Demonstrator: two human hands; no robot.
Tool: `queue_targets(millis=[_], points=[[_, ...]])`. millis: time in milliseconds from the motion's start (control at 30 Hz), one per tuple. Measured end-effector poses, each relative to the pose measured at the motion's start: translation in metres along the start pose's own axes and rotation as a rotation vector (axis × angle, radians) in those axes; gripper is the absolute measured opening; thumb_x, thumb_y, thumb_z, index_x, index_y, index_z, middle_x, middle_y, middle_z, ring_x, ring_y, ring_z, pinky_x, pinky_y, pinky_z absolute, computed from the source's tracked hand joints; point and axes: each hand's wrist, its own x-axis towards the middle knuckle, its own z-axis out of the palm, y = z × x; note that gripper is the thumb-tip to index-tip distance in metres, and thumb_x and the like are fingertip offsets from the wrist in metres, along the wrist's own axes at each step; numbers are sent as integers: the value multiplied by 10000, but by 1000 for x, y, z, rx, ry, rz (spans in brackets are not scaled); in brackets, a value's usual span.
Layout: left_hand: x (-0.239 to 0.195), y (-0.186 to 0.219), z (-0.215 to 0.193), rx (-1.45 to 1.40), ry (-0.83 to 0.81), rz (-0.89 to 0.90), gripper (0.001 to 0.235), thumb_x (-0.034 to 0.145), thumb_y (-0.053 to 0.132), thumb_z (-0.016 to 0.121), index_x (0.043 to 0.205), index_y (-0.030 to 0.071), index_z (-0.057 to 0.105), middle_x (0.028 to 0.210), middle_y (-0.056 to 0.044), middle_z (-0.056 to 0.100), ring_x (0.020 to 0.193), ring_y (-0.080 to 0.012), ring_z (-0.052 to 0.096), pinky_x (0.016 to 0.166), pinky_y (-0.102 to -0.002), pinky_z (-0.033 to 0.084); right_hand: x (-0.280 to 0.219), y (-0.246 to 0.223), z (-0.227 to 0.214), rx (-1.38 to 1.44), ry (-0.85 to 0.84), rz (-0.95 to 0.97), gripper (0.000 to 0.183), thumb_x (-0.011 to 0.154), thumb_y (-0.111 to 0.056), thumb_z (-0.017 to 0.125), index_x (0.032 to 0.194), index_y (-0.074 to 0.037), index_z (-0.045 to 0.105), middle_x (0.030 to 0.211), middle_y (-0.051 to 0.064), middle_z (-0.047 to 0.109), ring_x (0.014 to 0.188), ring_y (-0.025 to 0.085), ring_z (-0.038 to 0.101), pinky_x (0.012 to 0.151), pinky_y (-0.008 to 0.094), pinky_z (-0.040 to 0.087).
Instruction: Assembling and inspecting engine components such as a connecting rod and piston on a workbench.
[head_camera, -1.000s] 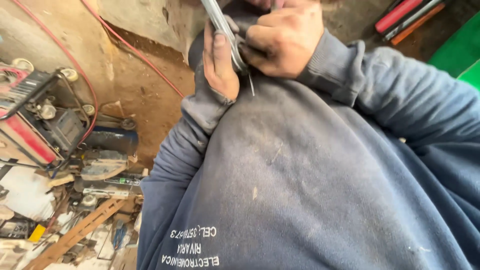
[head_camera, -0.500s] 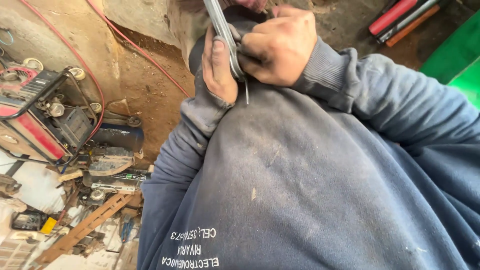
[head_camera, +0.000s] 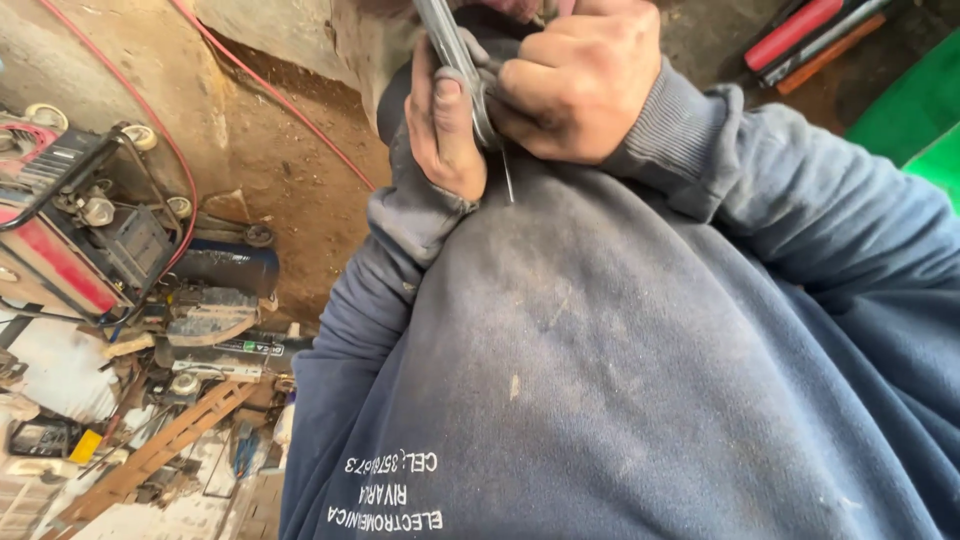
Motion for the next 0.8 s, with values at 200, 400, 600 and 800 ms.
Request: queue_targets(millis=[200,400,600,800], points=[[-3,-9,-3,-25,-94,118,543,1098,547,452,1283,40,514,970,-74,643,797,-178,642,746,-302,543,1,12,4,938,-533,851,152,790,-283,756,750,-139,726,607,0,644,567,240,607,502,361,471],[1,-16,-10,-21,-76,-21,533,1149,516,423,1302,17,534,958,-77,626,774,-157,602,736,-287,504,3,-4,-4,171,-52,271,258,863,-227,826,759,-36,686,729,134,633,649,264,601,566,397,436],[10,6,-9,-50,-72,166,565,1093,506,438,1322,-10,428,1024,-109,633,821,-177,630,757,-307,541,15,4,-9,670,-437,776,252,843,-347,757,914,-106,732,632,38,633,518,158,598,474,332,453],[3,-26,0,71,-32,137,545,1126,496,422,1399,25,462,1062,-69,669,852,-162,659,795,-312,549,0,1,-3,327,-290,647,289,860,-326,843,807,-61,743,607,131,567,498,251,530,523,383,398]])
